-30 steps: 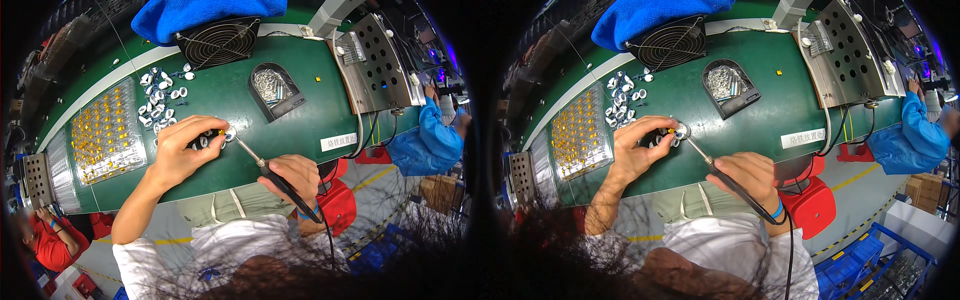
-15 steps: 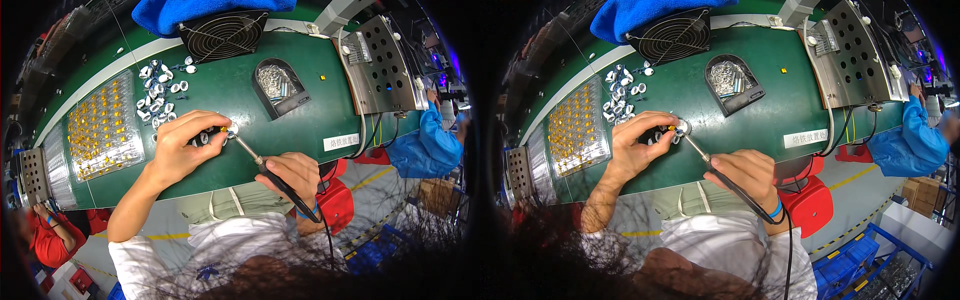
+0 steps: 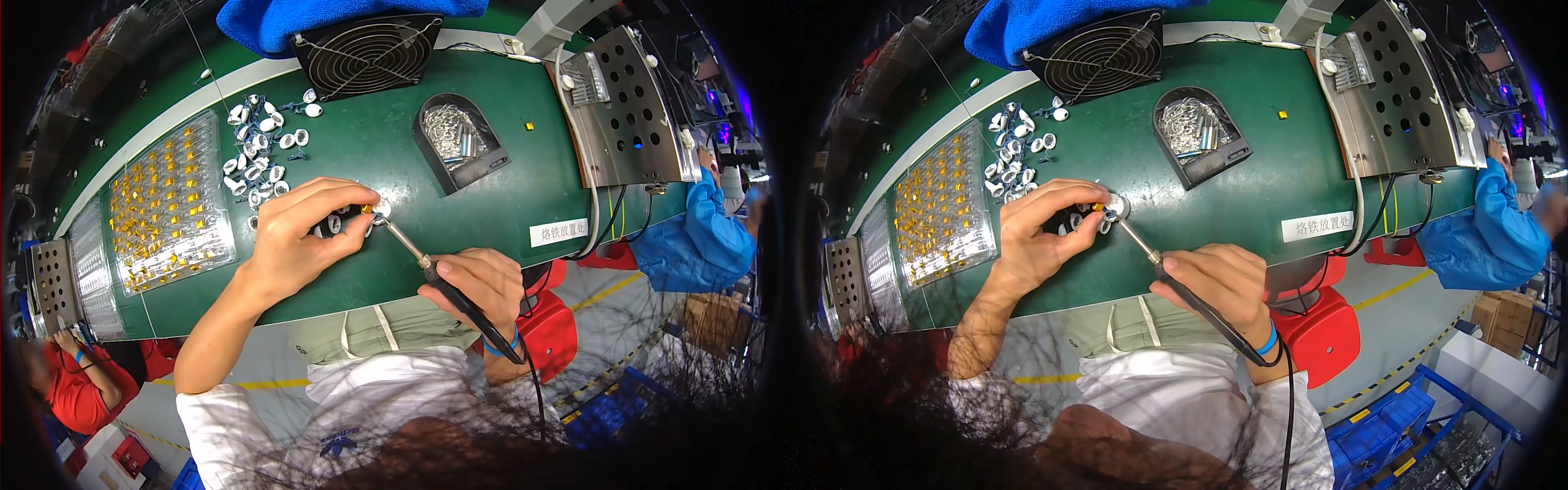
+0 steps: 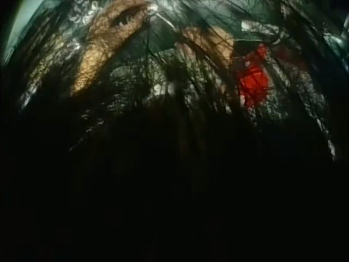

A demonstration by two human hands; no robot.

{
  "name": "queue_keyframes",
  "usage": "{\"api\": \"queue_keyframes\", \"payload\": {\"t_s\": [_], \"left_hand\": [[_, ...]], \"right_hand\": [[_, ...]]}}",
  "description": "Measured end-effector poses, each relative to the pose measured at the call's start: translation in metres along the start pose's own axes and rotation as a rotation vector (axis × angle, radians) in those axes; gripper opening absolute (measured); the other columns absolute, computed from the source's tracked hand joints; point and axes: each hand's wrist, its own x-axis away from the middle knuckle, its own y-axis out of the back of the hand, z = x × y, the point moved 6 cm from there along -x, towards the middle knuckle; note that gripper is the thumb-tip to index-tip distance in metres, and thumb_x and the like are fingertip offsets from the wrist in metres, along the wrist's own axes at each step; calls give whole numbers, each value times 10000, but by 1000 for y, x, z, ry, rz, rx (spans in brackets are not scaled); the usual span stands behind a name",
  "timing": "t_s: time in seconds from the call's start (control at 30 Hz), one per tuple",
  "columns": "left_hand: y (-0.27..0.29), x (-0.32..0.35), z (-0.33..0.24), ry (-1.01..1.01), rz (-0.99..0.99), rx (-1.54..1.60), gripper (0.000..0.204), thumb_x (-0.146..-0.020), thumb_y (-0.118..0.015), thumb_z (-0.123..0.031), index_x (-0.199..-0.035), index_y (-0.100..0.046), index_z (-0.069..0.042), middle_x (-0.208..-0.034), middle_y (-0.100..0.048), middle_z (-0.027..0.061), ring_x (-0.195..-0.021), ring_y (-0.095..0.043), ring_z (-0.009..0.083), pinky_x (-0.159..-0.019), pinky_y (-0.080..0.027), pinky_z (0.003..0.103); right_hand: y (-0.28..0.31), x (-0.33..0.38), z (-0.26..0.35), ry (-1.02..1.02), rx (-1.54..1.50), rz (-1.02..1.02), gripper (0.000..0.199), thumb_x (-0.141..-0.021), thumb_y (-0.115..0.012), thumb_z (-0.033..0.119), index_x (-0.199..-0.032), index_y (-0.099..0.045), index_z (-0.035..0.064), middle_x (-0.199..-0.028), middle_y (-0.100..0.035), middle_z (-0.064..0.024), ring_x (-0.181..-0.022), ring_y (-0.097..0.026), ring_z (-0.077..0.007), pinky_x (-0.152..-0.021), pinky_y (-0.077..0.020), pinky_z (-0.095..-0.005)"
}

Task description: Soldering electronic components onto small circular PCBs at a factory production line.

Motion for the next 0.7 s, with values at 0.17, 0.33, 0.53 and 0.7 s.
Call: {"api": "queue_keyframes", "payload": {"t_s": [0.17, 0.33, 0.53, 0.7], "left_hand": [[0, -2, 2, -7, 2, 5, 270, -787, -822, 53, -1044, -760, 0, -1010, -780, 127, -906, -762, 252, -791, -614, 334], [7, -4, 1, -30, -7, -12, 273, -784, -819, 65, -1042, -756, 4, -1006, -777, 126, -913, -757, 257, -786, -611, 337], [16, -8, -16, -196, 48, -12, 273, -739, -838, 97, -987, -759, 14, -1022, -772, 139, -990, -763, 284, -857, -619, 362], [92, 5, -16, -43, -2, -108, 237, -759, -812, 95, -981, -778, 19, -1004, -781, 124, -935, -753, 236, -844, -613, 345]], "right_hand": [[3, 1, -2, -8, -12, -24, 498, -765, -944, 159, -1159, -685, -3, -901, -762, -161, -748, -769, -306, -625, -608, -363], [3, -5, -2, -3, -26, -47, 505, -789, -936, 188, -1158, -666, -26, -890, -753, -166, -733, -764, -318, -626, -608, -372], [8, 3, -4, -245, -131, -155, 500, -981, -775, 207, -1365, -556, -27, -939, -775, -219, -739, -744, -225, -681, -609, -337], [-4, -1, -10, -186, -178, -234, 463, -1006, -736, 208, -1366, -562, -24, -925, -782, -197, -731, -749, -225, -669, -603, -326]]}}
